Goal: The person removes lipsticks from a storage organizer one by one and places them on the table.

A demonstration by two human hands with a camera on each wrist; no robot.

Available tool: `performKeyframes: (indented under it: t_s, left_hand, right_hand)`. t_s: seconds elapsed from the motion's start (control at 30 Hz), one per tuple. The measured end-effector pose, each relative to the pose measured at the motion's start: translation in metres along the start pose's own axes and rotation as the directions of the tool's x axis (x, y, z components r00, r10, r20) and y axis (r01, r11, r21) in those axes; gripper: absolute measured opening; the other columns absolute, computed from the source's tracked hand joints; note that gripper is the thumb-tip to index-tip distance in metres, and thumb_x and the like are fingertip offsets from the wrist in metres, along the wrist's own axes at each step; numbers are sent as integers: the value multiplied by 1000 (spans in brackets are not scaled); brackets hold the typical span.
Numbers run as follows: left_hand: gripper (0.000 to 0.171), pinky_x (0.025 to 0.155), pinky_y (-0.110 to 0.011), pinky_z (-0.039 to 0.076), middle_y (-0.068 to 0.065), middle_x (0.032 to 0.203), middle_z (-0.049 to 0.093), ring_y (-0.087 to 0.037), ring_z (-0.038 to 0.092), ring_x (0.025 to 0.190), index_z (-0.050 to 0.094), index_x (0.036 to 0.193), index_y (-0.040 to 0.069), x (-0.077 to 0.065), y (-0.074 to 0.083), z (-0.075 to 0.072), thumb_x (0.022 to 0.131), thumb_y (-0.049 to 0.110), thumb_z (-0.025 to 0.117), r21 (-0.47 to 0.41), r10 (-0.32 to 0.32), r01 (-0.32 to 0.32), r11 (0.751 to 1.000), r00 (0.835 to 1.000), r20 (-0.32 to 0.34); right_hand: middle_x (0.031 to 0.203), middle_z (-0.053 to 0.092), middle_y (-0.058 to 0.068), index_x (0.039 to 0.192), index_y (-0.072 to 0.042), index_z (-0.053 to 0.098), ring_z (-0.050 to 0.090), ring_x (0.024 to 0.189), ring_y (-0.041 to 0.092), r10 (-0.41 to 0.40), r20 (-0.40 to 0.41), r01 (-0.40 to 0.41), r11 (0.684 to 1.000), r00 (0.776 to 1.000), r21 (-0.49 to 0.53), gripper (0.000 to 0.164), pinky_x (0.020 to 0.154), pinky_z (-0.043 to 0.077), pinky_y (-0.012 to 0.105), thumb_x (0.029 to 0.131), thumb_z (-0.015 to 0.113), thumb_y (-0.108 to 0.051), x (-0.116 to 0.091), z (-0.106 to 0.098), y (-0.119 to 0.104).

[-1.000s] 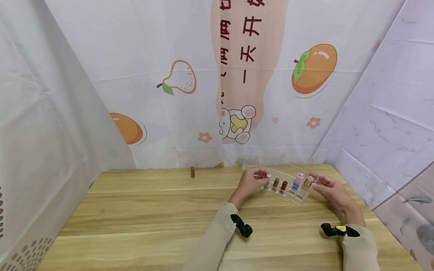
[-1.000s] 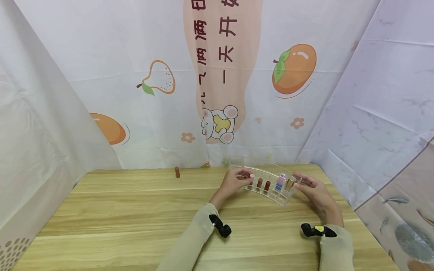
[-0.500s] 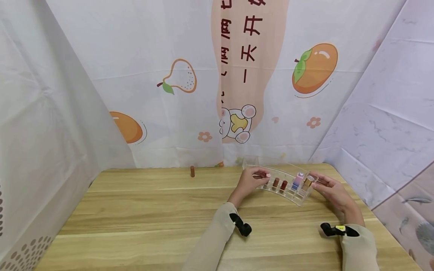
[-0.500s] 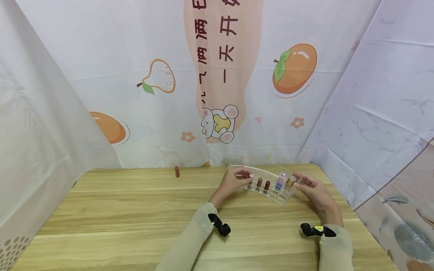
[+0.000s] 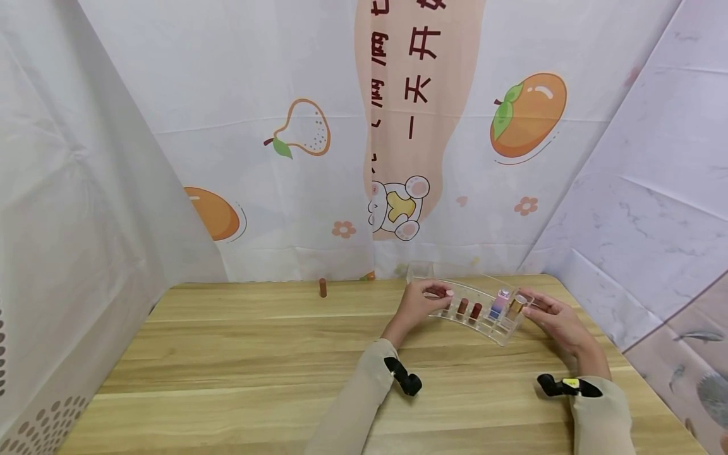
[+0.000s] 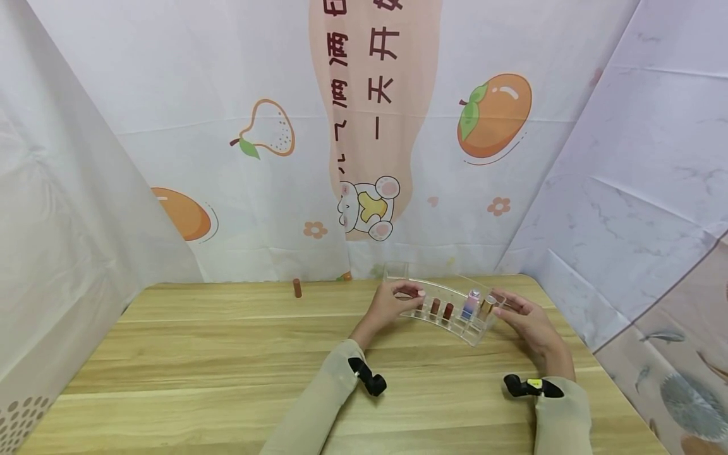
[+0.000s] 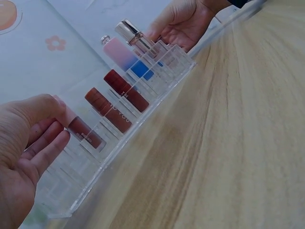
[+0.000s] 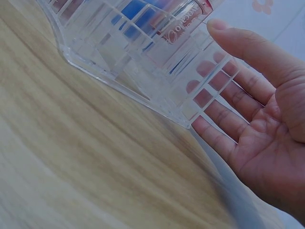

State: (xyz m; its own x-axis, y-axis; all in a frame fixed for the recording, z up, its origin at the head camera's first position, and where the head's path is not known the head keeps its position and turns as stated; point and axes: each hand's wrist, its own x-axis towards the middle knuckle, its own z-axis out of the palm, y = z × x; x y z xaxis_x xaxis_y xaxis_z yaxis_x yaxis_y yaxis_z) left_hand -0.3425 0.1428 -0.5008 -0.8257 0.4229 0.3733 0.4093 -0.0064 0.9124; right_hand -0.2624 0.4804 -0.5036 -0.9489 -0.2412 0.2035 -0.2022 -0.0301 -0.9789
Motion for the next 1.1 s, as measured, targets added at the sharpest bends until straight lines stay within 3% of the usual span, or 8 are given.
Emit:
performKeyframes:
  t_s: [0.3, 0.5, 0.77, 0.9, 1.1]
  left_hand:
    - [17, 79, -22, 61, -13, 101, 77, -7, 71, 88, 77, 105, 2, 1, 6, -3, 89, 8, 79, -29, -13, 13, 1000, 1000, 1]
    - [17, 78, -23, 61, -14, 99, 77, -4, 70, 85, 77, 104, 1, 2, 10, -6, 87, 4, 80, -60, 13, -14, 998, 1000, -12]
    - [20, 76, -20, 60, -19, 101, 76, -15, 72, 89, 77, 106, 0, 3, 17, -13, 87, 5, 80, -80, 15, -16, 997, 1000, -15]
    - [19, 77, -21, 60, -17, 101, 77, -7, 70, 86, 77, 105, 1, 3, 21, -19, 87, 5, 80, -51, 1, -1, 999, 1000, 7]
    - [17, 76, -21, 58, -13, 100, 77, -4, 69, 86, 77, 104, 4, 3, 29, -31, 88, 6, 79, -18, -10, 11, 1000, 999, 50]
  right_hand:
    - [129, 69, -15, 144, -13, 57, 64, 114, -3, -4, 7, 4, 1000, 1000, -1, 50, 95, 51, 12, 102, 46, 12, 0, 1, -1]
    - [128, 69, -14, 145, -10, 56, 64, 114, -2, -12, 11, 12, 1000, 1000, -3, 50, 95, 51, 12, 101, 46, 13, 0, 0, -1]
    - [130, 67, -16, 146, -8, 53, 63, 115, -3, -8, 10, 8, 1000, 1000, -25, 49, 95, 50, 11, 102, 46, 11, -1, 2, -2]
    - [131, 66, -17, 146, -8, 54, 63, 115, -4, -3, 4, 3, 999, 1000, -32, 49, 95, 50, 11, 102, 46, 11, -1, 1, -2]
    - [131, 66, -19, 146, -9, 54, 63, 113, -4, 2, -4, -2, 998, 1000, -57, 49, 93, 50, 10, 102, 46, 11, -2, 1, -2]
